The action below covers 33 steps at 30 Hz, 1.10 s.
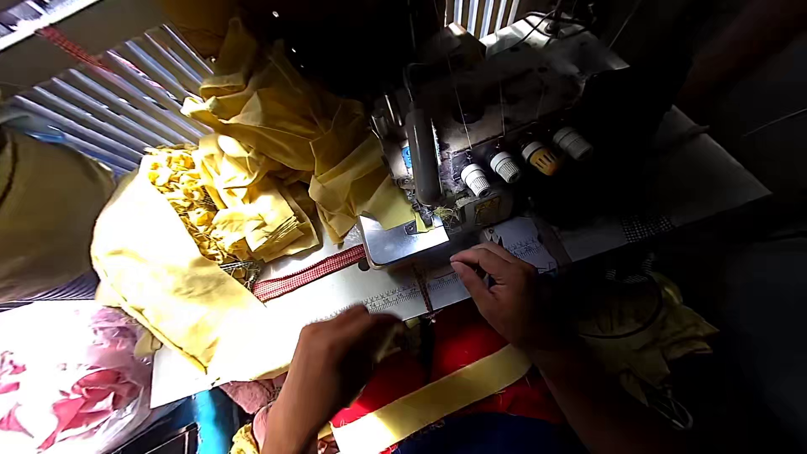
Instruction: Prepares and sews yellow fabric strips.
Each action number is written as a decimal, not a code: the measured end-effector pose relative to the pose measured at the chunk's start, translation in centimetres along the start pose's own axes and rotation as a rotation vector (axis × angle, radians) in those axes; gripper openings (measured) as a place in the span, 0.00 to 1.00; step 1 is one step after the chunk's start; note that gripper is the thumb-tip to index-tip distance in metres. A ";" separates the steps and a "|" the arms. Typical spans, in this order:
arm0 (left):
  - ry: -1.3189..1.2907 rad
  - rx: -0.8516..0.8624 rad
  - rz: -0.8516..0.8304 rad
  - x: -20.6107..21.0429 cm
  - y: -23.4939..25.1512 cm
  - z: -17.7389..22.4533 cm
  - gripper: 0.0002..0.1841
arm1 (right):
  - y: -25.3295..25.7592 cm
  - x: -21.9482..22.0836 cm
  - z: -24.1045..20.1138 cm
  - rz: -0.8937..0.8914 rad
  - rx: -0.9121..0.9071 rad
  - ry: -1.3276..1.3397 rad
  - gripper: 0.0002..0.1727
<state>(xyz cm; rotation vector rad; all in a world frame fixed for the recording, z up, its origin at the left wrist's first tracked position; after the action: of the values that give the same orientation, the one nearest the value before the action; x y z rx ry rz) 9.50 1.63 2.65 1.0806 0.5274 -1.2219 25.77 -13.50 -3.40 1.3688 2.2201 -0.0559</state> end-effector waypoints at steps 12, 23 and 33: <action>0.132 0.166 -0.101 4.7 6.9 -1.9 0.09 | -0.5 -1.0 6.9 -0.032 0.233 -0.468 0.14; 0.265 0.133 -0.118 5.3 7.0 -0.7 0.07 | -0.3 -1.0 7.0 0.046 0.149 -0.474 0.15; 0.099 0.078 -0.103 5.0 7.8 -2.3 0.07 | 0.0 -1.4 5.3 -0.011 0.095 -0.388 0.15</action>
<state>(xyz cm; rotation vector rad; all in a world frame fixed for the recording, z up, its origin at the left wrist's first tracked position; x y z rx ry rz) 18.75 0.91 0.46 1.1967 0.6220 -1.2920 28.38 -16.23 -7.32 1.2696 1.9184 -0.4006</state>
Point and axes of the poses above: each hand's wrist, its own y-axis towards the middle knuckle, its own x-axis out of the palm, z = x × y, the point moved 10 cm from there along y, towards the middle knuckle, and after that the axes turned 13 degrees about x, right-handed, at the moved point
